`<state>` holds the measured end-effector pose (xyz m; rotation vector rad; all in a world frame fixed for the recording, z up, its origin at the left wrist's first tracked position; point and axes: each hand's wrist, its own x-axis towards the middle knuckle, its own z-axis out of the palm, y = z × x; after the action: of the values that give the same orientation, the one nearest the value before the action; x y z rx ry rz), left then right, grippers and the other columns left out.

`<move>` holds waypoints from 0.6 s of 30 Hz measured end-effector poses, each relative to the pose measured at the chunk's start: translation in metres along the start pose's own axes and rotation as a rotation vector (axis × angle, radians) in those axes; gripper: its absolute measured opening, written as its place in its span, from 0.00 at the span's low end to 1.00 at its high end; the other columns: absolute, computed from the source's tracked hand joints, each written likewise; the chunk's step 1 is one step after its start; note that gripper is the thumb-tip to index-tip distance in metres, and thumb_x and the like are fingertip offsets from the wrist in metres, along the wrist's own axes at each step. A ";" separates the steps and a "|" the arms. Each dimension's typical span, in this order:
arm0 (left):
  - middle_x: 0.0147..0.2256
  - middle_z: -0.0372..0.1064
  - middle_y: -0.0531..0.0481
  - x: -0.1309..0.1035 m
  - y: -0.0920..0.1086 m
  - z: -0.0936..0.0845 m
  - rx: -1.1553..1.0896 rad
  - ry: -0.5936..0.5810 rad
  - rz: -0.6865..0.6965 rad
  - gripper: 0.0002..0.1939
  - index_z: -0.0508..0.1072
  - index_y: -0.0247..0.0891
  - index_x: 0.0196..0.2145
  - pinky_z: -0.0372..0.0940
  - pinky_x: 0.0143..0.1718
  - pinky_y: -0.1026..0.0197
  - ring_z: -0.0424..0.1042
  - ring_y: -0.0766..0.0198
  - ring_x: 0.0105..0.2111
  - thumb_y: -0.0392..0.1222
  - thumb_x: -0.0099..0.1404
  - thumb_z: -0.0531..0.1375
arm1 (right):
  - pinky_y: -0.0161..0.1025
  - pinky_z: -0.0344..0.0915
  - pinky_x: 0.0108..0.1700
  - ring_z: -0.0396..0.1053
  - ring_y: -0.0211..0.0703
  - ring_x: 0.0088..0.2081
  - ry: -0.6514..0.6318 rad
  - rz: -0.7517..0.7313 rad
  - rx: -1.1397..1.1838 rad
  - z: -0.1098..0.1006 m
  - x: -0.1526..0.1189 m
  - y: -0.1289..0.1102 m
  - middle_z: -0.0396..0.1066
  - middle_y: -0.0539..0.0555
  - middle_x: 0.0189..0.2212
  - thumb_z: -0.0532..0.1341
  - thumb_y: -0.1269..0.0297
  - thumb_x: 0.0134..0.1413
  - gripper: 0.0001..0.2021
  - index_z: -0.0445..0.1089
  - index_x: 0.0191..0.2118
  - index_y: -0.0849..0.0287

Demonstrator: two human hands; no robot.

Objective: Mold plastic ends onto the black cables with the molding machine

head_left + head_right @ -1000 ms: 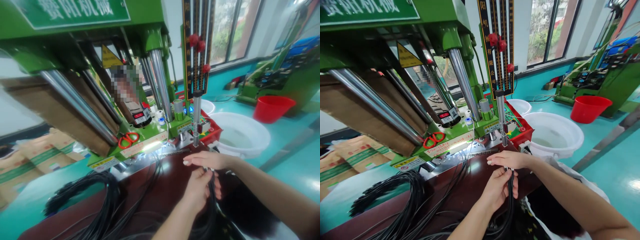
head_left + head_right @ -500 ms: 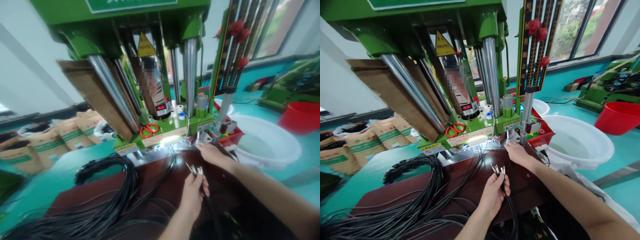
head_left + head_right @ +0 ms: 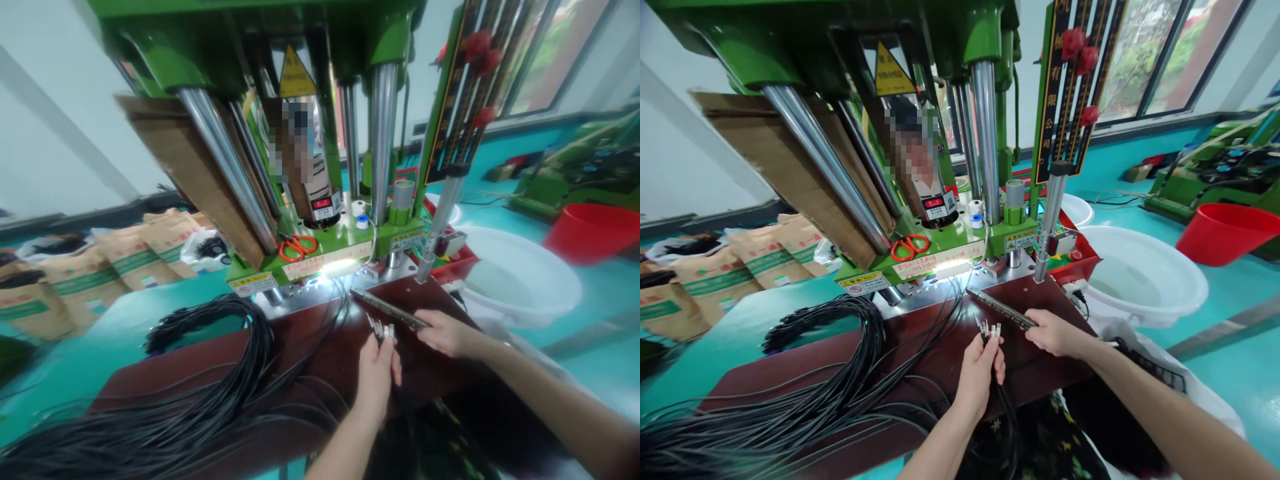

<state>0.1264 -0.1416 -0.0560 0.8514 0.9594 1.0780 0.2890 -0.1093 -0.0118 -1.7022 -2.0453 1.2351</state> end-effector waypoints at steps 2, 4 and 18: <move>0.13 0.52 0.62 -0.001 -0.003 0.004 0.084 -0.040 0.006 0.20 0.61 0.35 0.30 0.45 0.12 0.69 0.49 0.75 0.10 0.58 0.56 0.54 | 0.28 0.40 0.11 0.45 0.30 0.10 0.032 0.072 0.366 0.015 -0.020 0.010 0.50 0.40 0.11 0.49 0.65 0.51 0.06 0.58 0.35 0.59; 0.13 0.52 0.61 -0.003 -0.006 0.010 0.170 -0.106 -0.008 0.18 0.62 0.36 0.29 0.45 0.12 0.69 0.49 0.75 0.10 0.56 0.57 0.54 | 0.28 0.36 0.10 0.41 0.28 0.09 0.123 0.079 0.698 0.029 -0.034 0.016 0.50 0.39 0.11 0.50 0.59 0.54 0.10 0.59 0.36 0.59; 0.12 0.54 0.59 -0.001 -0.012 0.019 0.454 -0.249 -0.020 0.15 0.60 0.37 0.22 0.46 0.11 0.69 0.50 0.75 0.10 0.51 0.57 0.55 | 0.27 0.38 0.10 0.43 0.27 0.09 0.276 0.018 0.992 0.046 -0.042 0.023 0.57 0.43 0.14 0.53 0.51 0.52 0.24 0.61 0.50 0.62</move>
<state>0.1479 -0.1474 -0.0595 1.3109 1.0117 0.7211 0.2895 -0.1676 -0.0422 -1.2710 -0.9539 1.5265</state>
